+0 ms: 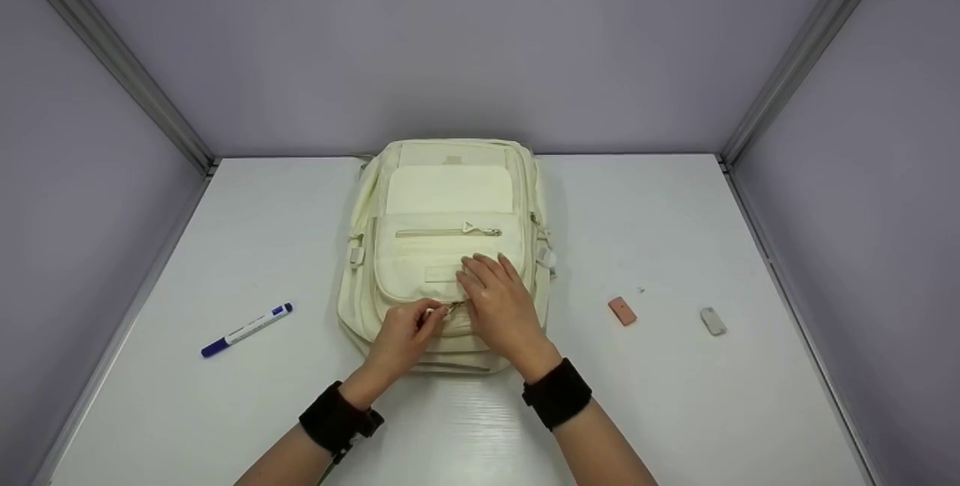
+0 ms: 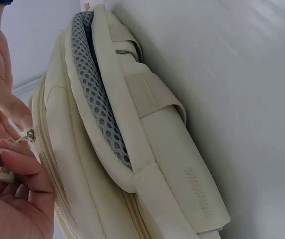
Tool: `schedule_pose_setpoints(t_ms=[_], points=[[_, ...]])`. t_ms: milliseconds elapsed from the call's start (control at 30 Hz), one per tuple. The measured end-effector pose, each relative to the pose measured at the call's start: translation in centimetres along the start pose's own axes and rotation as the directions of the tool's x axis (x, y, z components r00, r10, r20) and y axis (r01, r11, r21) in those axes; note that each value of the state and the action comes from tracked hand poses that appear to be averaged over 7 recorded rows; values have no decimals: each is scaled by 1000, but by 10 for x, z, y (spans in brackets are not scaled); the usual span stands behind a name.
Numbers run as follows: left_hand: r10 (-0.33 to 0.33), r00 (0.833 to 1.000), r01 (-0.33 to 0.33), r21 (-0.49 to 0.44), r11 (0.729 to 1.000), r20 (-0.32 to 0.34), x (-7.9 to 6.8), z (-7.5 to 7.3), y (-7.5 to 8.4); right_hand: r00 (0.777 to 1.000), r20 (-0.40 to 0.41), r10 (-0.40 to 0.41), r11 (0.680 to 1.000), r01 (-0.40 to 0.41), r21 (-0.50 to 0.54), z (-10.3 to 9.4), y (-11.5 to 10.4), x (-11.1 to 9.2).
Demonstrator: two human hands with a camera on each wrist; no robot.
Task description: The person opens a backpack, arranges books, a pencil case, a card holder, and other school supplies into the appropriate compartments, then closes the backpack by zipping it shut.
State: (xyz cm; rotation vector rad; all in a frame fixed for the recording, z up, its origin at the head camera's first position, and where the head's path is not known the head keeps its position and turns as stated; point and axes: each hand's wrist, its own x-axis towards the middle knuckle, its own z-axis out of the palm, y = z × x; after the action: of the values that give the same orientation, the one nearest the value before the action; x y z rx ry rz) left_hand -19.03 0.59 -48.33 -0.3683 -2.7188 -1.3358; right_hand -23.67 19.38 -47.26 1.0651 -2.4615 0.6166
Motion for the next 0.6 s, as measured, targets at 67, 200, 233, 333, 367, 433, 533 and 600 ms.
schedule_pose_setpoints(t_ms=[67,200,233,333,367,433,533,600], points=[[29,1000,-28,60,998,-10,0,0,0,1000,26,1,1000,0,-4,0,3,-1],[82,996,-74,149,986,-47,0,-2,-3,998,55,7,1000,-7,-1,-1,7,-2],[96,994,-85,171,982,-59,0,-3,-4,998,60,8,1000,-8,-3,-1,8,-2],[134,987,-112,223,968,-89,0,-6,-7,997,70,16,1000,-16,2,-2,9,-3],[146,984,-120,234,965,-97,0,-7,-8,997,74,19,1000,-19,5,-1,9,-3],[171,979,-138,255,957,-114,0,-8,-10,996,84,27,999,-28,16,-1,10,-3],[199,970,-155,284,946,-136,0,-11,-13,994,102,31,999,-35,37,-1,11,-4],[213,966,-161,303,939,-149,-1,-14,-14,993,115,29,998,-35,52,-2,11,-5]])
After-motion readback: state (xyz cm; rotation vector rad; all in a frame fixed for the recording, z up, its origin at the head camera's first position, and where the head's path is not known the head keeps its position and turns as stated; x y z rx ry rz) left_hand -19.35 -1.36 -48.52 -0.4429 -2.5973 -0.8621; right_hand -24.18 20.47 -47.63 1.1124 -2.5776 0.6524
